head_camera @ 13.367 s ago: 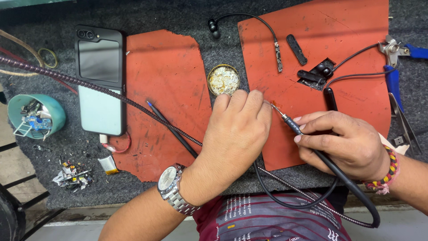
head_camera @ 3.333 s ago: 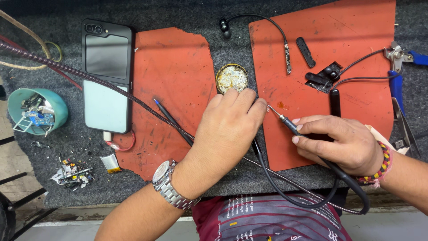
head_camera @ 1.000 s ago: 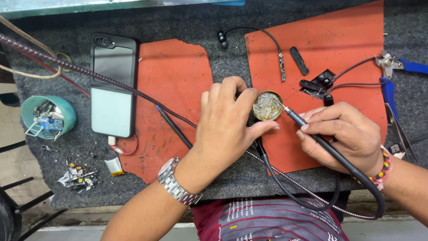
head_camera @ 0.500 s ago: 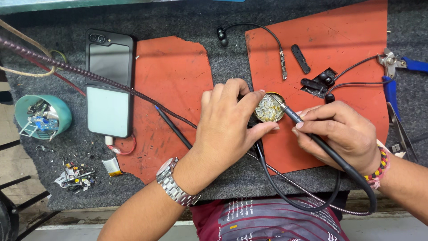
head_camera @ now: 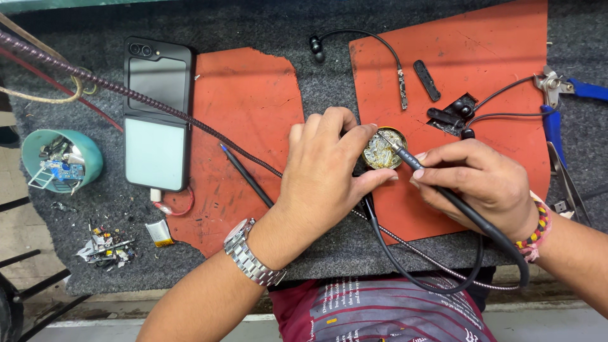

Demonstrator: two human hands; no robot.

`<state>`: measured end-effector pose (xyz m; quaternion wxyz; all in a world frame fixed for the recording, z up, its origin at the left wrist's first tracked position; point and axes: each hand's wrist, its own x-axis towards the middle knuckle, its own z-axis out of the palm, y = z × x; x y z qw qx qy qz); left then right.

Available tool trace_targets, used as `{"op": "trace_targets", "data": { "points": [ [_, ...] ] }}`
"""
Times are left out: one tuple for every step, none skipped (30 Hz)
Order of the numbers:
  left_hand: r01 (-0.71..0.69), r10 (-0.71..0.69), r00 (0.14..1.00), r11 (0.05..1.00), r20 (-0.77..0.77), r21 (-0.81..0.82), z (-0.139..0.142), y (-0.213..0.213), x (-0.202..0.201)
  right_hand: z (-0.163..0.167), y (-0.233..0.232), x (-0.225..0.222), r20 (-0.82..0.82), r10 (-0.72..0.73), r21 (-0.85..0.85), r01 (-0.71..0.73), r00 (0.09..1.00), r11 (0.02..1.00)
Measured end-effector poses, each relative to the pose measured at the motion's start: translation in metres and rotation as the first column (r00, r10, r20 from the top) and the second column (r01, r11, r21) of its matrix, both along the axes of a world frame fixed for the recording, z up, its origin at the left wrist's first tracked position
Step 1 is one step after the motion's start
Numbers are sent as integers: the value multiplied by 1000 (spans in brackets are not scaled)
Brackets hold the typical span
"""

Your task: The person uses a soldering iron to apply solder to a small electronic component on a workbench. They repeatedly dip the iron tip into a tin of solder and then apply it to the component's contacts, working on a single small part throughout the clip.

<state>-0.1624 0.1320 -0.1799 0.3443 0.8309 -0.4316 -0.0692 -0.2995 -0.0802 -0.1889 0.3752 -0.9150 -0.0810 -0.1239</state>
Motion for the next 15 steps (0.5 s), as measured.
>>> {"op": "trace_targets", "data": {
  "points": [
    [3,-3,1000,1000,-2,-1,0,0,0,0,-1,0,-10,1,0,-1,1000,1000],
    [6,-6,1000,1000,-5,-1,0,0,0,0,-1,0,-29,-11,25,12,1000,1000],
    [6,-6,1000,1000,-6,-1,-1,1,0,1,-1,0,-48,-22,50,25,999,998],
    [7,-7,1000,1000,-6,-1,-1,0,0,1,-2,0,-66,-33,73,38,997,997],
    [7,-7,1000,1000,-7,-2,-1,0,0,0,-3,0,-66,-34,88,39,997,995],
    [8,-8,1000,1000,-10,-4,-1,0,0,0,-4,1,-66,-33,104,40,997,994],
    [8,-8,1000,1000,-13,-7,-1,0,-1,-1,-5,1,-66,-33,120,41,997,992],
    [8,-8,1000,1000,-15,-9,-1,0,0,-2,-5,1,-65,-32,126,40,997,991],
    [7,-7,1000,1000,-14,-11,-1,1,0,-2,-5,2,-63,-32,133,40,997,990],
    [7,-7,1000,1000,-15,-12,-1,1,0,-3,-5,1,-62,-33,139,41,998,989],
    [7,-8,1000,1000,-16,-14,-1,0,-1,-3,-6,1,-67,-34,144,44,997,989],
    [7,-7,1000,1000,-15,-14,-1,0,-1,-4,-6,1,-72,-36,150,46,997,988],
    [6,-6,1000,1000,-14,-13,-1,0,-1,-4,-7,1,-76,-37,156,49,996,986],
    [4,-4,1000,1000,-14,-12,-1,0,-1,-5,-7,0,-87,-44,177,59,995,982],
    [3,-4,1000,1000,-14,-12,-2,0,-1,-5,-8,-1,-99,-51,196,70,994,978]
  ]
}}
